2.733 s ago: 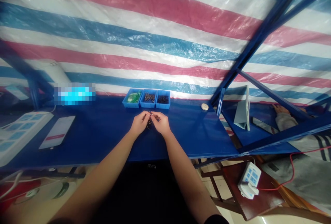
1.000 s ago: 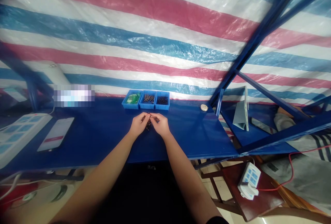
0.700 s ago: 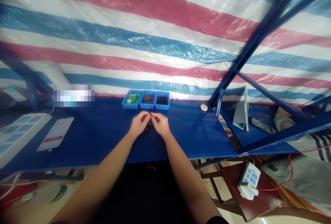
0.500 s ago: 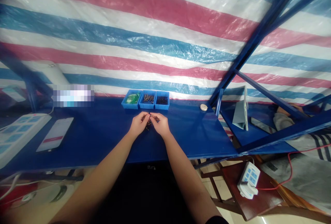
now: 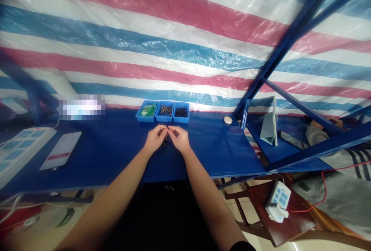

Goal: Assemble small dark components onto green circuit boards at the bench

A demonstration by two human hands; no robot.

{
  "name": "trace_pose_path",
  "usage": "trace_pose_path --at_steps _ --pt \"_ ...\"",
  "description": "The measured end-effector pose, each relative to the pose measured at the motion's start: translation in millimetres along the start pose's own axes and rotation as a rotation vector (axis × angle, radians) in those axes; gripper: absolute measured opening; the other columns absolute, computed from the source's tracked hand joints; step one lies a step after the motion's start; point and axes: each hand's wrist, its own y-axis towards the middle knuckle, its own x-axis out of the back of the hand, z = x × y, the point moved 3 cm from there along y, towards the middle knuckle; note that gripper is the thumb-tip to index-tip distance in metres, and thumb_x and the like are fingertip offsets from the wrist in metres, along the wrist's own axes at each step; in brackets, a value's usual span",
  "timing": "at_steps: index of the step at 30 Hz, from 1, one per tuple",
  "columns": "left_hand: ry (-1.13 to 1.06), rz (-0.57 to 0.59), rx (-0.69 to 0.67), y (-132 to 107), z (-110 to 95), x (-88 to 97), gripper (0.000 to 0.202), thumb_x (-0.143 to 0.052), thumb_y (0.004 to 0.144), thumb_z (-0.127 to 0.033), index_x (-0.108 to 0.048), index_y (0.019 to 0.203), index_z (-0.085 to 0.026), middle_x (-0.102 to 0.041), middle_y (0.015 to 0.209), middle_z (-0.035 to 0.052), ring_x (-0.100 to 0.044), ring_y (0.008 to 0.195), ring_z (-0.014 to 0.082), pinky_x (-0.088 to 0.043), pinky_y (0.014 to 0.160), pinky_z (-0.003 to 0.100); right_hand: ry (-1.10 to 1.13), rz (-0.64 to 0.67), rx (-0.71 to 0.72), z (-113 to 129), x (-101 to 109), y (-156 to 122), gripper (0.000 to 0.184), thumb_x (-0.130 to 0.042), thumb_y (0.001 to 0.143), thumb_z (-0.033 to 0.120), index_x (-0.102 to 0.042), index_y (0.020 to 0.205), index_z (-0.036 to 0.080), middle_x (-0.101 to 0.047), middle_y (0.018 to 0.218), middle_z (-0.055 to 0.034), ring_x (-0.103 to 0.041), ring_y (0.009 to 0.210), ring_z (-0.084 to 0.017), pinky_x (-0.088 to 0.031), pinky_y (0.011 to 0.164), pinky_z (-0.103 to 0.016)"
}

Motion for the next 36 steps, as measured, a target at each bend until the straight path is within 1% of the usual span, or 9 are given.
trace_pose_path --at_steps 8,11,15,21,25,27,30,33,36 --pt "0.014 0.008 0.037 -1 0 0.5 0.029 -0.046 0.094 -0.045 -0.06 0.088 -0.021 -0.067 0.075 -0.0005 -0.063 0.067 0.0141 -0.048 0.066 0.025 -0.015 -0.009 -0.019 3 0 -1 0.024 -0.064 0.086 0.034 -0.073 0.104 0.022 -0.074 0.097 -0.0057 -0.07 0.085 -0.018 -0.058 0.079 -0.031" --pt "-0.014 0.024 0.037 -1 -1 0.7 0.028 -0.046 0.094 -0.046 -0.06 0.091 -0.021 -0.067 0.077 0.0003 -0.063 0.069 0.0146 -0.049 0.067 0.025 -0.005 -0.015 -0.025 4 0 -1 0.024 -0.063 0.086 0.034 -0.072 0.104 0.021 -0.074 0.097 -0.0061 -0.07 0.085 -0.019 -0.058 0.079 -0.032" --pt "-0.033 0.004 0.027 -1 -3 1.1 0.028 -0.049 0.092 -0.046 -0.059 0.096 -0.021 -0.068 0.082 0.0015 -0.064 0.071 0.015 -0.05 0.067 0.026 -0.018 -0.015 -0.044 3 1 0 0.024 -0.062 0.086 0.035 -0.072 0.104 0.022 -0.074 0.099 -0.0061 -0.07 0.086 -0.019 -0.058 0.08 -0.032" --pt "0.005 0.006 0.037 0 -1 0.7 0.028 -0.047 0.093 -0.046 -0.06 0.093 -0.021 -0.068 0.079 0.0007 -0.063 0.069 0.0144 -0.049 0.066 0.025 0.013 -0.015 -0.03 2 0 -1 0.025 -0.064 0.085 0.035 -0.073 0.104 0.021 -0.073 0.097 -0.0064 -0.07 0.084 -0.019 -0.058 0.079 -0.032" --pt "0.017 0.017 0.045 0 -2 0.8 0.029 -0.045 0.094 -0.046 -0.06 0.092 -0.021 -0.066 0.074 -0.0007 -0.063 0.066 0.0139 -0.049 0.065 0.024 0.039 -0.02 -0.025 2 -1 0 0.025 -0.065 0.084 0.034 -0.073 0.103 0.02 -0.074 0.097 -0.0068 -0.07 0.084 -0.019 -0.057 0.079 -0.032" --pt "0.019 -0.001 0.043 0 -2 1.3 0.029 -0.044 0.095 -0.045 -0.06 0.094 -0.021 -0.066 0.074 -0.0008 -0.063 0.067 0.0139 -0.049 0.066 0.024 0.047 -0.022 -0.061 0 -1 2 0.026 -0.066 0.083 0.035 -0.073 0.102 0.019 -0.074 0.096 -0.0071 -0.07 0.082 -0.019 -0.057 0.078 -0.031" --pt "0.029 -0.064 0.045 0 -3 2.8 0.028 -0.042 0.096 -0.042 -0.06 0.098 -0.021 -0.066 0.074 -0.0008 -0.064 0.068 0.0138 -0.049 0.069 0.025 0.038 0.004 -0.179 -6 -1 7 0.028 -0.066 0.081 0.037 -0.073 0.101 0.018 -0.075 0.089 -0.0065 -0.07 0.075 -0.018 -0.058 0.073 -0.03" --pt "0.066 -0.145 0.057 0 -2 5.3 0.026 -0.043 0.095 -0.04 -0.06 0.096 -0.021 -0.067 0.076 -0.0003 -0.064 0.07 0.0138 -0.049 0.071 0.025 -0.046 0.032 -0.277 -14 -2 12 0.024 -0.067 0.079 0.034 -0.074 0.096 0.019 -0.075 0.084 -0.0045 -0.07 0.071 -0.017 -0.058 0.073 -0.031" --pt "0.112 -0.197 0.068 0 -2 7.7 0.024 -0.045 0.094 -0.039 -0.062 0.094 -0.021 -0.068 0.076 -0.0001 -0.064 0.07 0.0138 -0.048 0.071 0.025 -0.144 0.017 -0.302 -18 -4 22 0.017 -0.068 0.077 0.03 -0.075 0.089 0.021 -0.075 0.081 -0.0032 -0.07 0.072 -0.018 -0.058 0.075 -0.032"
